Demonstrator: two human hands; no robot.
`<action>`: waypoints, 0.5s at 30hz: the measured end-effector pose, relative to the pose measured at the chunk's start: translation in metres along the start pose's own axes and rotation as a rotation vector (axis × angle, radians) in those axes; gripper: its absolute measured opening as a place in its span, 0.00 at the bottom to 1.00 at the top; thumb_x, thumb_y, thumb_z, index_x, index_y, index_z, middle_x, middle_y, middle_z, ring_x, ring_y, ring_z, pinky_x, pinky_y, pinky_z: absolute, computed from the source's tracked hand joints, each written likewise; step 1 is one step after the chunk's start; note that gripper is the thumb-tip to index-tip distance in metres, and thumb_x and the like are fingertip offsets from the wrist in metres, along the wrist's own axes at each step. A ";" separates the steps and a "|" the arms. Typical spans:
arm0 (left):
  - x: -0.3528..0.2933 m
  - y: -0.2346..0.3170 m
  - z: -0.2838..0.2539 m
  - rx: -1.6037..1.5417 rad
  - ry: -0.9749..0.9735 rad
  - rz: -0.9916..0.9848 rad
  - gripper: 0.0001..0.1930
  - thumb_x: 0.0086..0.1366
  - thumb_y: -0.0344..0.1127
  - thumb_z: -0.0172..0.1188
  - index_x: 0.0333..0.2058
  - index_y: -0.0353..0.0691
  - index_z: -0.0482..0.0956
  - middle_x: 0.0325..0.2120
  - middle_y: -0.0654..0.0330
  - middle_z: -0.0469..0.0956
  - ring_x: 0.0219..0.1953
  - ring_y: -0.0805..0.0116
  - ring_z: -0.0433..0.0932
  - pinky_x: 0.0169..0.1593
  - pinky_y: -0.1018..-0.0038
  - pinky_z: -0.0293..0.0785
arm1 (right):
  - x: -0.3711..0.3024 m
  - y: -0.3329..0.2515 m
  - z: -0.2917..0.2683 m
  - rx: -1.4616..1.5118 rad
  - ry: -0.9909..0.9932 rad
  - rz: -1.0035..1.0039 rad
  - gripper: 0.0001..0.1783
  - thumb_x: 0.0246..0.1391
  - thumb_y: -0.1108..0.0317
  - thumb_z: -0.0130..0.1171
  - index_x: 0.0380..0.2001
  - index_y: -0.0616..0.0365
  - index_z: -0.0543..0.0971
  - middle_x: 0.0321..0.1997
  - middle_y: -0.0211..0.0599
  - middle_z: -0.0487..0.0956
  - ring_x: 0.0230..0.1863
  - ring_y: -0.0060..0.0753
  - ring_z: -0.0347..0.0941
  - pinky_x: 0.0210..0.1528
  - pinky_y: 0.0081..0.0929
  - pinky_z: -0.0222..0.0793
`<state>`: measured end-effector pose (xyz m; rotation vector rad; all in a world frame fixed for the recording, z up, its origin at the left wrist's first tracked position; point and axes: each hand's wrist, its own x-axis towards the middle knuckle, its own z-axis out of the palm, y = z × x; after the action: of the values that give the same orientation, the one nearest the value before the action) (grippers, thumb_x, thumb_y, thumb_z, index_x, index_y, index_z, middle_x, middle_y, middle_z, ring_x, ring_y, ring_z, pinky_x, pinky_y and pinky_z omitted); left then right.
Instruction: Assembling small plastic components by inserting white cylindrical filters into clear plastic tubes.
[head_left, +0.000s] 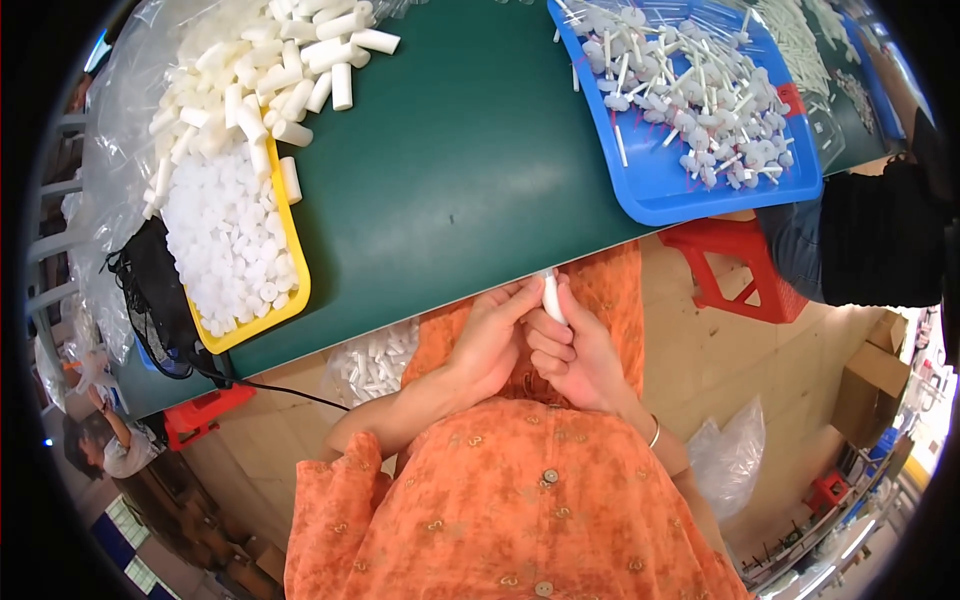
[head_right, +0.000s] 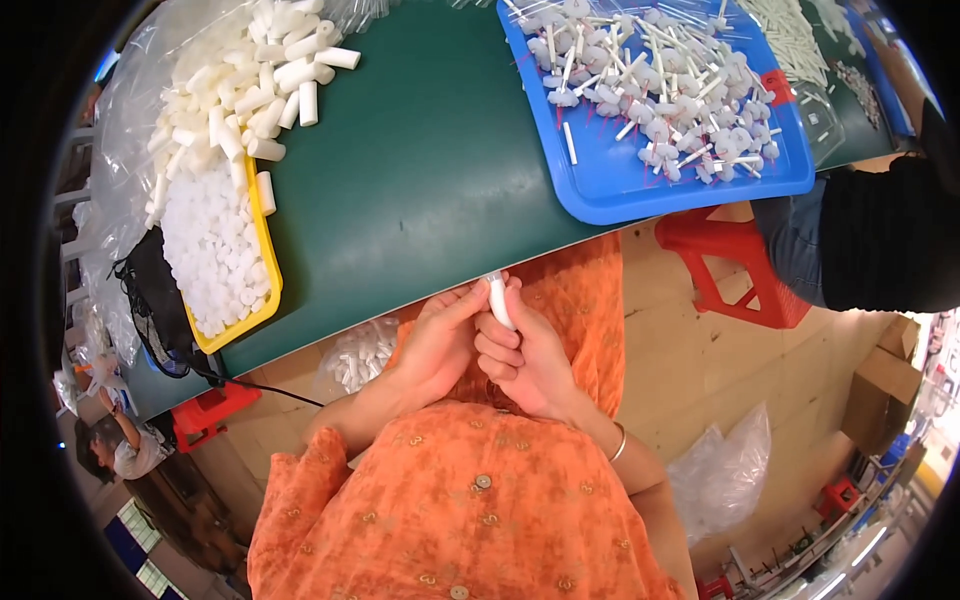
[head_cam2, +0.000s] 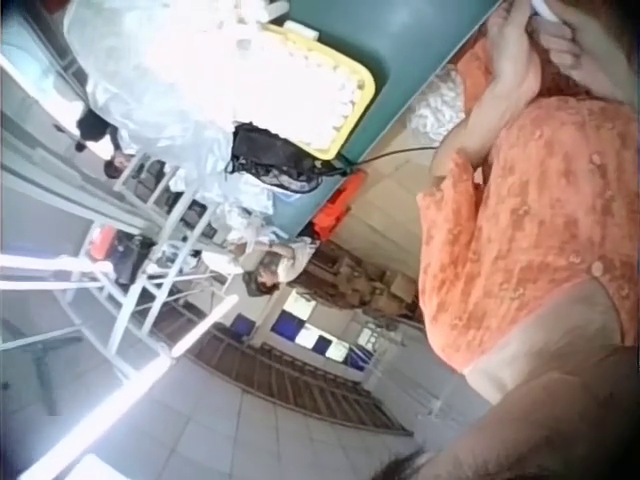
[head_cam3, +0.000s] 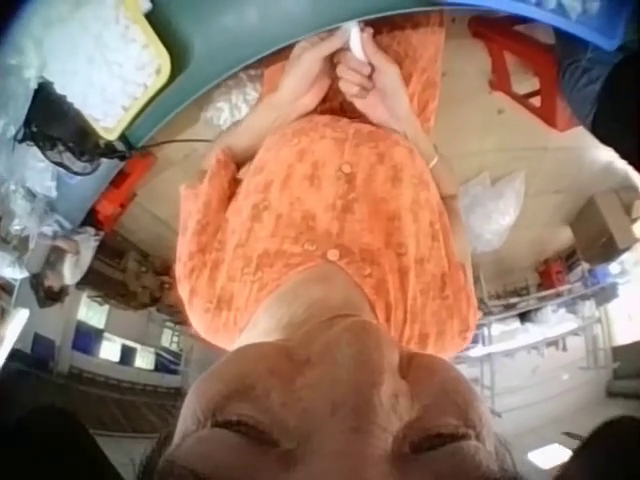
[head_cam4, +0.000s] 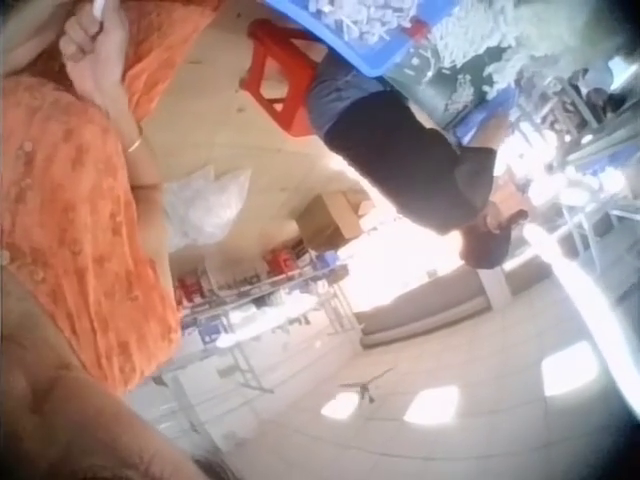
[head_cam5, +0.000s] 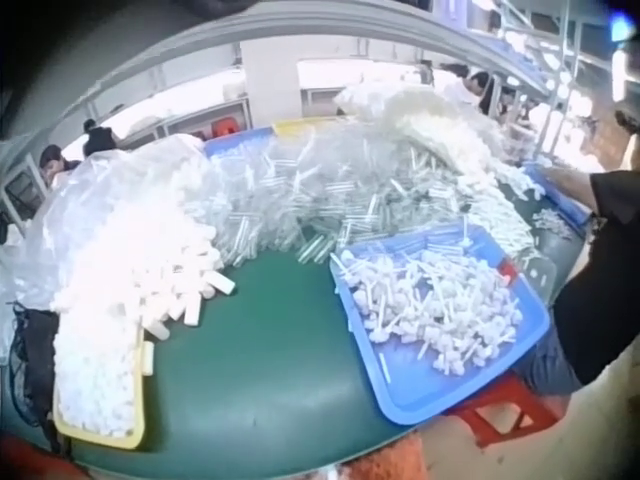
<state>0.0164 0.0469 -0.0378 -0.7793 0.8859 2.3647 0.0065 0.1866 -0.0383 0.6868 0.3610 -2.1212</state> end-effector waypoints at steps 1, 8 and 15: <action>-0.001 0.001 0.002 -0.005 0.003 -0.004 0.14 0.71 0.39 0.52 0.48 0.38 0.76 0.48 0.61 0.77 0.51 0.71 0.73 0.56 0.70 0.68 | 0.000 0.001 0.002 0.001 0.006 0.003 0.16 0.71 0.50 0.38 0.37 0.48 0.67 0.19 0.19 0.57 0.16 0.13 0.47 0.18 0.14 0.43; -0.006 0.003 -0.009 0.052 -0.045 -0.035 0.14 0.72 0.41 0.51 0.46 0.37 0.76 0.46 0.58 0.78 0.46 0.69 0.75 0.51 0.68 0.73 | 0.003 0.005 -0.014 -0.401 0.011 -0.143 0.20 0.70 0.47 0.36 0.38 0.49 0.70 0.20 0.21 0.65 0.18 0.15 0.54 0.19 0.15 0.49; -0.036 0.004 -0.004 0.087 -0.035 0.100 0.13 0.70 0.38 0.55 0.45 0.35 0.75 0.44 0.52 0.79 0.48 0.63 0.78 0.53 0.65 0.75 | -0.031 -0.029 -0.012 -1.950 -0.158 -1.157 0.42 0.36 0.58 0.74 0.56 0.62 0.70 0.52 0.47 0.72 0.53 0.50 0.68 0.55 0.40 0.66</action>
<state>0.0414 0.0324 -0.0151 -0.6712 1.0274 2.4001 0.0025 0.2292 -0.0291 -1.0522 2.5635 -1.4341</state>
